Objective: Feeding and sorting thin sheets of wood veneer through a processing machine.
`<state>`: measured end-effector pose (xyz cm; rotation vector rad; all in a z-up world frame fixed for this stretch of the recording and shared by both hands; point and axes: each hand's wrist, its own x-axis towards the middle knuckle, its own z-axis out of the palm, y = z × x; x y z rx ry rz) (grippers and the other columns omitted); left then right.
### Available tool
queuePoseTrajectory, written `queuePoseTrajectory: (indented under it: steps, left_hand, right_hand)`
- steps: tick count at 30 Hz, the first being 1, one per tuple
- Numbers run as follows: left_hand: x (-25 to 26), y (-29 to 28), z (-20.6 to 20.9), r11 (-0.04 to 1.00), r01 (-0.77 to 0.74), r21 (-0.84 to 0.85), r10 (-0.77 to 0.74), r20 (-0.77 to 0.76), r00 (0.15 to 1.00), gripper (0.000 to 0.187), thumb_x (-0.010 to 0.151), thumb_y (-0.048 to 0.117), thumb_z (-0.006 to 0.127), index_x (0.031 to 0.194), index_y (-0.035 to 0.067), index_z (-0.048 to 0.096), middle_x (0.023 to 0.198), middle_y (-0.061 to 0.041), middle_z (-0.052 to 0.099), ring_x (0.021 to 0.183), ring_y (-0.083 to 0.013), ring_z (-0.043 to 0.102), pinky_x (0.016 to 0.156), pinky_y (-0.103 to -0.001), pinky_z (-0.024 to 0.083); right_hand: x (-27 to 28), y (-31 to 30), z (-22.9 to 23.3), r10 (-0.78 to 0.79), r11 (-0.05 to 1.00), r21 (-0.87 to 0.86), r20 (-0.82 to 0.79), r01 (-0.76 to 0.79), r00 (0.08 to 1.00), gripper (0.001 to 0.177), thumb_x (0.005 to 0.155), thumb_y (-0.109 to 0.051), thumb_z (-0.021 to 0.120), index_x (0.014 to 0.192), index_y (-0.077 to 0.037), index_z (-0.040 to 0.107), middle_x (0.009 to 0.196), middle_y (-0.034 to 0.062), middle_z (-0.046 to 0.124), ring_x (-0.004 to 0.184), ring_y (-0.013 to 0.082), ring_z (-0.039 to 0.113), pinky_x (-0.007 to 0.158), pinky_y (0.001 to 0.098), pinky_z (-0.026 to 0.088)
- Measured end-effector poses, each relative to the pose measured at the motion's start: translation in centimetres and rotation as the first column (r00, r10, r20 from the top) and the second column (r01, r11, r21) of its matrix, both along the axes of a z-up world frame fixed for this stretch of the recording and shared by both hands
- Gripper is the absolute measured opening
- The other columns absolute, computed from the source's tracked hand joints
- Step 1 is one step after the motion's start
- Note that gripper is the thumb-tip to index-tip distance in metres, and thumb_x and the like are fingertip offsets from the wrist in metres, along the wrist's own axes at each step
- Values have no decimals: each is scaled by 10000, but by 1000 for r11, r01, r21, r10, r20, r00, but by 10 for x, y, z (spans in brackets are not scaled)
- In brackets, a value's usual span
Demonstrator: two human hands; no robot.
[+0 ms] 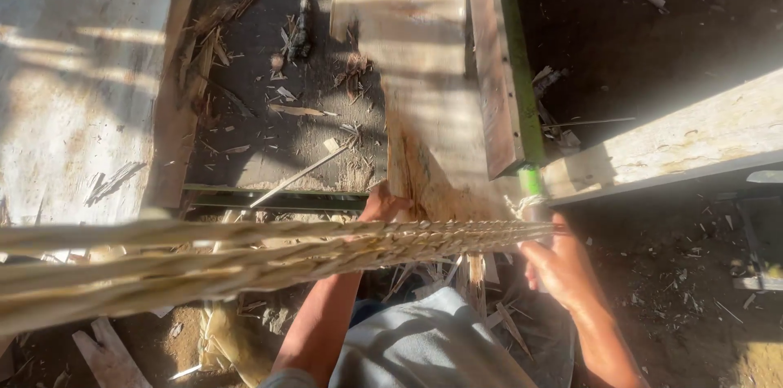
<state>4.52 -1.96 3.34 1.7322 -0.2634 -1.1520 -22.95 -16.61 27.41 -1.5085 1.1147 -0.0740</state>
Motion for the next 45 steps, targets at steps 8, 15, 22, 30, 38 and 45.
queuePoseTrajectory:
  steps: [8,15,22,30,38,45]
  left_hand:
    - [30,-38,-10,996,-31,81,24,90,996,870,739,42,836,1473,-74,384,1228,-264,668,1084,-329,702,933,-400,601]
    - [36,-46,-15,999,-19,39,15,104,994,721,744,36,812,1391,-89,519,1157,-267,742,1000,-325,743,845,-397,620]
    - [55,-61,-11,999,-40,0,40,20,999,696,761,-6,802,1391,-31,507,1144,-213,726,973,-294,744,841,-377,640]
    - [60,-64,-18,997,-55,-47,57,30,998,698,769,-14,801,1403,-41,512,1128,-215,742,966,-294,741,842,-387,644]
    - [90,-95,-1,996,-16,84,8,97,995,855,800,66,808,1499,-26,325,1347,-249,614,1155,-321,665,1006,-396,578]
    - [92,-92,17,987,18,162,-53,214,975,553,803,125,809,1272,-59,580,1195,-209,689,1062,-288,665,937,-424,576]
  right_hand:
    - [1,12,-76,-32,997,-79,-105,24,994,434,878,-115,660,1241,-57,430,705,110,596,425,166,555,324,335,473]
    - [0,8,-50,-17,999,-37,-94,14,995,407,884,-96,658,1214,-50,425,688,107,594,434,179,567,343,340,477]
    - [9,9,-29,-40,997,-79,-174,26,984,466,848,-45,654,1264,-52,442,719,108,592,477,192,572,375,352,488]
    - [11,17,-48,13,993,-105,-304,-47,953,487,887,-90,659,1310,-60,419,721,97,608,508,176,607,399,315,525]
    - [24,14,21,-51,995,-100,-253,26,966,376,896,-13,583,1250,-61,468,712,105,605,477,208,569,378,345,473]
    - [-10,0,-107,54,965,-196,-503,-174,863,401,930,-30,604,1294,-61,439,762,109,633,536,183,598,461,317,515]
